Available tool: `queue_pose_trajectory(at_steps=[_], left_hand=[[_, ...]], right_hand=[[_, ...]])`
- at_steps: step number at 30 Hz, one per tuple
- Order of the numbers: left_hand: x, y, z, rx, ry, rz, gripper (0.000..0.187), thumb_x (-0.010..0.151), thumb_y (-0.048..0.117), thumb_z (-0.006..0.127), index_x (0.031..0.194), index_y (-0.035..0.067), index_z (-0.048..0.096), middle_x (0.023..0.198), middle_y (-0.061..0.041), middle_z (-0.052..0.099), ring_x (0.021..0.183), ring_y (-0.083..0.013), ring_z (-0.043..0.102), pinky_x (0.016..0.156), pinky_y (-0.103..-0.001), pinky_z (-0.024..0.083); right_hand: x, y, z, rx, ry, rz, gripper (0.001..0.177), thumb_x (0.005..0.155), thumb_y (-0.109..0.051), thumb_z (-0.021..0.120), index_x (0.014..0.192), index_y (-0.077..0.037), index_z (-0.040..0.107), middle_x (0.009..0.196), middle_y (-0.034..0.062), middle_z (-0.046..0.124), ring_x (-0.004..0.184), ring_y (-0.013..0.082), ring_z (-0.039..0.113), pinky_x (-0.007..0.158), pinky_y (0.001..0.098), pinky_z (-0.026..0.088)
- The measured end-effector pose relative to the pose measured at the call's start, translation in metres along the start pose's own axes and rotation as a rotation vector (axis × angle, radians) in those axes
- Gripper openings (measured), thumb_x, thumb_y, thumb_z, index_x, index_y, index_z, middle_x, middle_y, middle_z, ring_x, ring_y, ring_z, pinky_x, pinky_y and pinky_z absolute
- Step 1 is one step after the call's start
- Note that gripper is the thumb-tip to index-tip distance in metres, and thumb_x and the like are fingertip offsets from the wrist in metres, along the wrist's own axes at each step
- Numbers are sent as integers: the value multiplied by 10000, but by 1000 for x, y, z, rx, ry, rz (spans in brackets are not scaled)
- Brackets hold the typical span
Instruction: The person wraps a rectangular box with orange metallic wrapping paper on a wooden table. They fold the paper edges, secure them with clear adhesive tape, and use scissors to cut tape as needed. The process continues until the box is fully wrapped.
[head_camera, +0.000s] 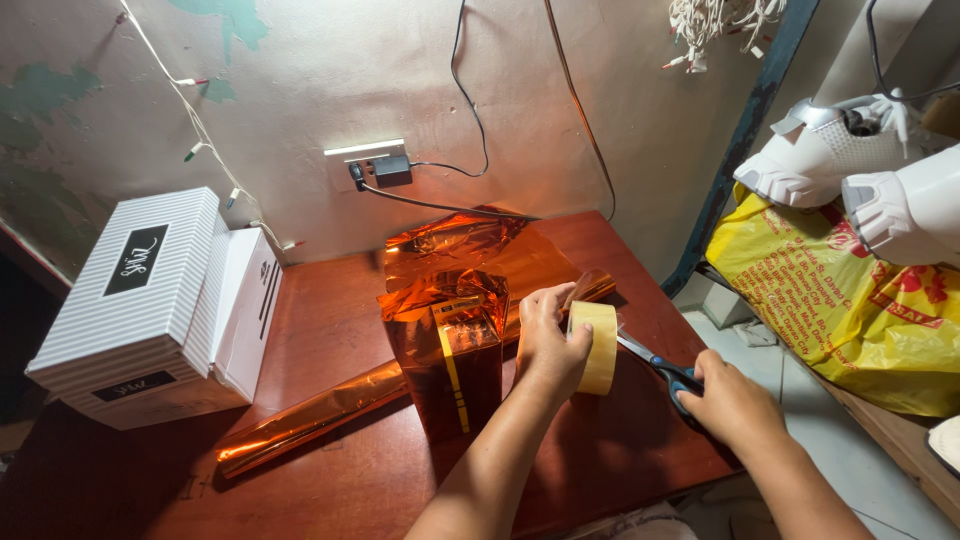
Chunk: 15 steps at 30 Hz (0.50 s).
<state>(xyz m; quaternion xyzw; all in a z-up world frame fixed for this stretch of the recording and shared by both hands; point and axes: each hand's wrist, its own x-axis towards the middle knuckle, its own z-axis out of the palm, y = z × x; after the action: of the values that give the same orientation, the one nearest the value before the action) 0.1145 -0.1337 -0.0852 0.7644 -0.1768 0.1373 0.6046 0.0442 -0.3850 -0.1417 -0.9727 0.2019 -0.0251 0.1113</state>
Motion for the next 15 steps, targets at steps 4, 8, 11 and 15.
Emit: queue_pose_trajectory(at_steps=[4, 8, 11, 15], left_hand=[[-2, 18, -6, -99, -9, -47, 358, 830, 92, 655, 1188, 82, 665, 1345, -128, 475, 1201, -267, 560, 1054, -379, 481], [-5, 44, -14, -259, -53, -93, 294, 827, 116, 636, 1114, 89, 689, 1276, -129, 560, 1168, -254, 599, 1042, -380, 500], [-13, 59, -17, -308, -91, -107, 271, 820, 140, 662, 1086, 104, 699, 1304, -108, 565, 1195, -246, 599, 1017, -382, 501], [-24, 72, -23, -169, -110, 73, 272, 846, 151, 687, 1115, 109, 688, 1360, -129, 537, 1205, -267, 586, 1060, -382, 477]], right_hand=[[-10, -9, -7, -5, -69, 31, 345, 813, -417, 786, 960, -129, 667, 1120, 93, 677, 984, 328, 709, 885, 425, 559], [-3, -8, -14, 283, 28, -66, 312, 863, -386, 777, 982, -98, 773, 1083, 73, 693, 955, 257, 711, 873, 382, 560], [2, -17, -34, 989, 51, -258, 344, 930, -296, 758, 1152, -33, 767, 1023, 96, 695, 917, 192, 648, 831, 344, 519], [-10, -54, -79, 1350, -98, -520, 391, 925, -246, 730, 1270, -63, 725, 1088, 87, 633, 953, 130, 590, 861, 271, 491]])
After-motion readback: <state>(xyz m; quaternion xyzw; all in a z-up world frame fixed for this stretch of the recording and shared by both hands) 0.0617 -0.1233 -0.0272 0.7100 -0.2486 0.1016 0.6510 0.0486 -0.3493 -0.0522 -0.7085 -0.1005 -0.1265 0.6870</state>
